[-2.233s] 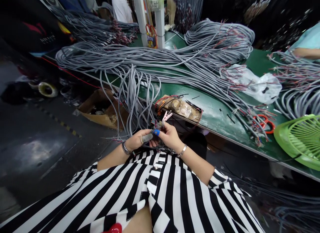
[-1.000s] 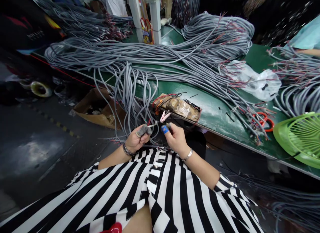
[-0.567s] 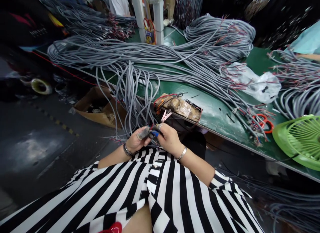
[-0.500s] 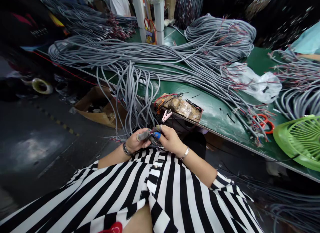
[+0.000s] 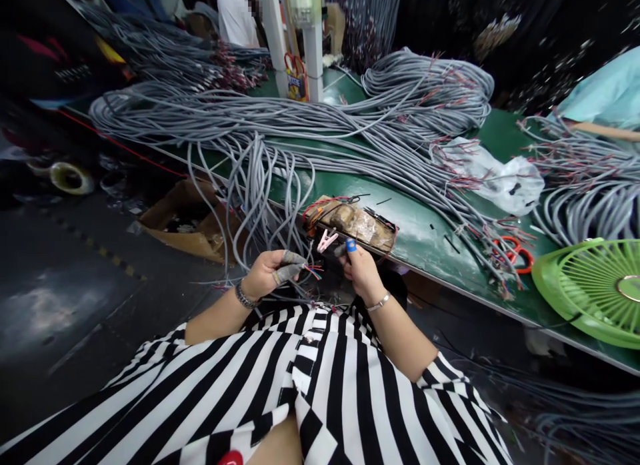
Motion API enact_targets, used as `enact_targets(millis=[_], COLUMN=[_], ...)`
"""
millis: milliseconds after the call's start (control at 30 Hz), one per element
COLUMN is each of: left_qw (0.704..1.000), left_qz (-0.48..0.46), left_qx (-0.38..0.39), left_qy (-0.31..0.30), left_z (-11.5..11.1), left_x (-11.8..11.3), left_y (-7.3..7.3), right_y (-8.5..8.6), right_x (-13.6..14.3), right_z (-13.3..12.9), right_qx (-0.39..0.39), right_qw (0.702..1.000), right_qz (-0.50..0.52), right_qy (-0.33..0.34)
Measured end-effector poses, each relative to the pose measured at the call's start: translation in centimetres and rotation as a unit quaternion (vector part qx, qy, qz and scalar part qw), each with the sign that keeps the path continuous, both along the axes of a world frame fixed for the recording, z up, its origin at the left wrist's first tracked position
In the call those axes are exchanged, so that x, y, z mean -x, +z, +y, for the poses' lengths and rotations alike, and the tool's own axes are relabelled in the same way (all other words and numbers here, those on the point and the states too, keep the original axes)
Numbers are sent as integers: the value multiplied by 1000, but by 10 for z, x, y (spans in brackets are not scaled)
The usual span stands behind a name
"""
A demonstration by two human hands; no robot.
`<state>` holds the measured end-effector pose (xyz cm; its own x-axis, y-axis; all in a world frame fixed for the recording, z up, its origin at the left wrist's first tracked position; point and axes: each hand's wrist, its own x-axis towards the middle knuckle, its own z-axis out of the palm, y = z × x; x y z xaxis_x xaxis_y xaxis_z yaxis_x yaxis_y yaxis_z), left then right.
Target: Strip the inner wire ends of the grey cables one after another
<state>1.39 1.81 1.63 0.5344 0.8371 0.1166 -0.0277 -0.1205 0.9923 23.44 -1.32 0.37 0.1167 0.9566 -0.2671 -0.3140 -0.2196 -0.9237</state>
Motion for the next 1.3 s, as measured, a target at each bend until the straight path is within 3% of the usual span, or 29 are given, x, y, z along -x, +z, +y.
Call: enact_targets(millis=[167,333,567,767,1033,1300], left_qw=[999,999,1000,1000,999,998], left_qz=[0,-12,8,17,-1,2], left_qx=[-19,-5,14,7,35,58], left_qy=[35,31,20,16,30,14], left_z=[9,17,16,15,10,13], left_x=[-13,-22,-27,-30,-26,-33], left_y=[-5,-3,-7,-14,-13,-11], right_y=[0,-4,-2,2,-8,1], right_x=[13,23,27,30,28,30], right_z=[20,27,33,34,33,32], right_qx=[-11,-33,-13,-12,-36,-20], right_qw=[998,999,992,993,990,991], right_qz=[10,19,123,121,135,130], right_qy=[55,16,33,7,21,7])
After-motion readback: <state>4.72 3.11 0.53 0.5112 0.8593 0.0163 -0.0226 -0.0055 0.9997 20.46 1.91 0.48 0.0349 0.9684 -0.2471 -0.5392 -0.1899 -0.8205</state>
